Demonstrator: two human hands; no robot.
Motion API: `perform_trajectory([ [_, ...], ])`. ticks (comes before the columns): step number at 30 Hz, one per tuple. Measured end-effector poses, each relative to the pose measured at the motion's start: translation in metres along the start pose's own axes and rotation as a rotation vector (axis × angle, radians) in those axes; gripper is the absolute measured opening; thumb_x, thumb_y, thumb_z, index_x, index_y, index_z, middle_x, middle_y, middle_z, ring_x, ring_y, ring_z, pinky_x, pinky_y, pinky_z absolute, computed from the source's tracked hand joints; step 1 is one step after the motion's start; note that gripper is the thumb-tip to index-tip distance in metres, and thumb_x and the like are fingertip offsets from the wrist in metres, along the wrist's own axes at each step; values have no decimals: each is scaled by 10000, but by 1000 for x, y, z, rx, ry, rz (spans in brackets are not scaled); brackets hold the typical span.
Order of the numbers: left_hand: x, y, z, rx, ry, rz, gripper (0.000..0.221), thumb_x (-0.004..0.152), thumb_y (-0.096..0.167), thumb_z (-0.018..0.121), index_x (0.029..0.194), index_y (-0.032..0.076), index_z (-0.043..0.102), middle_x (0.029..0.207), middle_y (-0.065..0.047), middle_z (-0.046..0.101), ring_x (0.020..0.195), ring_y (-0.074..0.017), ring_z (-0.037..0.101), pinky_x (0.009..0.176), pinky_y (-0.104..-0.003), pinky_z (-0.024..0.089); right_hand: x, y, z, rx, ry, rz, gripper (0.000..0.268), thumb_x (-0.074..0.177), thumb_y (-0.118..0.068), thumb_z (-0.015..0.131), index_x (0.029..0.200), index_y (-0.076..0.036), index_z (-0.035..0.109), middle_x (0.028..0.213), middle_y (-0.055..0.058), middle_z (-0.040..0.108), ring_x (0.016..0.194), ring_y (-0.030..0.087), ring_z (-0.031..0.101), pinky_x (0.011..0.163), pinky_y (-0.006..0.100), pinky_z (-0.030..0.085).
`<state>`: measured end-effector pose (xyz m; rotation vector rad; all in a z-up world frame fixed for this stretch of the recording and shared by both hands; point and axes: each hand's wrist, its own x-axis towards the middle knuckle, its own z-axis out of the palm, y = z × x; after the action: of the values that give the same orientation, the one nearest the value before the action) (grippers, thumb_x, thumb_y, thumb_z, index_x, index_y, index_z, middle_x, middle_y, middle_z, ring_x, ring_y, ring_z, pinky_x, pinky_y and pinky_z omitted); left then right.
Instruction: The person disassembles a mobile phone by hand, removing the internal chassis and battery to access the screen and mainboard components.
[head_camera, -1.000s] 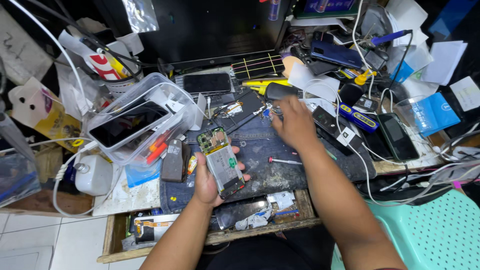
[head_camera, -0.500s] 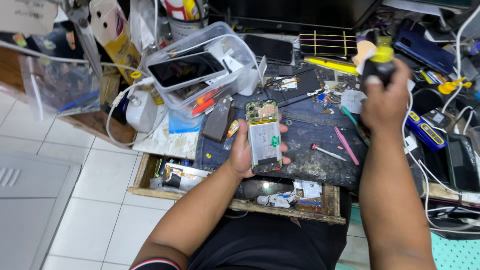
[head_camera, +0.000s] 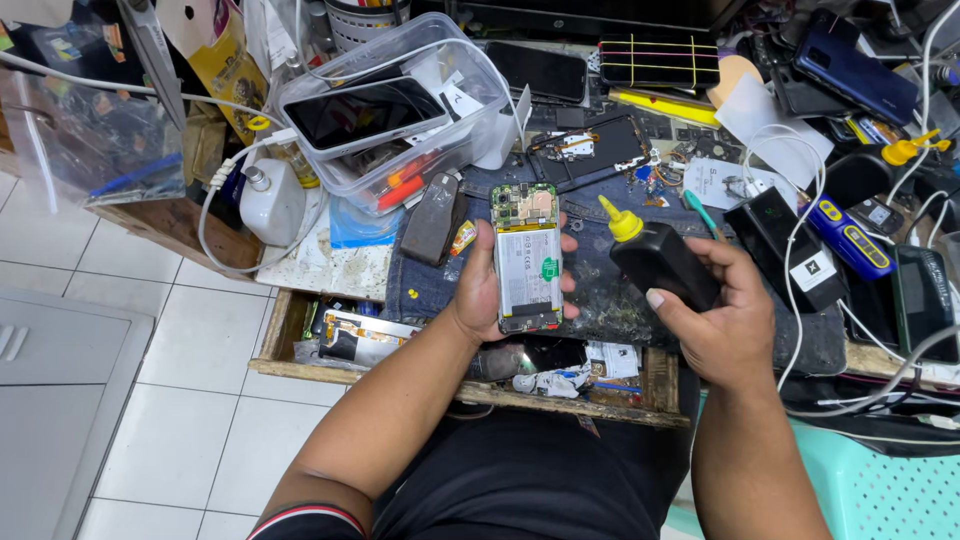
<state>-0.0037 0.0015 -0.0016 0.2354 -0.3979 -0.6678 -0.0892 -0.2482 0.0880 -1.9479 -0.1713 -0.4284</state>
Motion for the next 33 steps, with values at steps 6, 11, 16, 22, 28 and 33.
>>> perform_trajectory([
  [6,1,2,-2,35,44,-20,961,982,807,317,1609,80,349,1377,-145,567,1091,-296,674,914,-620,586,0,-12,0,-72,24,11,527,845,-71,827,1312,14,599,1171,94,688,1035,123,669,914,271,551],
  [11,2,2,-2,31,58,-42,955,968,809,305,1605,101,366,1364,-137,566,1080,-289,672,915,-618,590,3,-27,4,-244,42,-68,502,856,-144,839,1286,2,627,1100,103,717,976,132,684,873,271,554],
  [16,3,2,-2,73,69,-36,961,968,812,303,1601,91,368,1359,-153,564,1072,-289,672,894,-606,596,13,-38,6,-401,4,-163,498,853,-199,843,1270,-11,646,1070,127,732,964,161,709,868,287,560],
  [22,2,0,-1,121,102,-32,955,962,809,305,1570,77,387,1363,-155,564,1068,-284,665,885,-600,599,16,-43,7,-421,-13,-120,496,841,-183,845,1262,-9,650,1056,119,740,942,161,717,845,291,565],
  [28,3,-3,-4,182,143,-49,981,934,825,312,1509,41,439,1323,-149,575,1079,-282,667,887,-585,611,18,-56,10,-504,-29,-173,492,847,-211,852,1249,-15,647,1014,113,734,902,162,718,807,289,562],
  [33,1,-3,-8,197,100,-75,1012,947,847,312,1435,-18,507,1141,-214,643,1030,-317,702,908,-544,611,22,-72,17,-618,-11,-93,479,833,-260,830,1220,-25,672,980,146,742,877,248,741,786,348,572],
])
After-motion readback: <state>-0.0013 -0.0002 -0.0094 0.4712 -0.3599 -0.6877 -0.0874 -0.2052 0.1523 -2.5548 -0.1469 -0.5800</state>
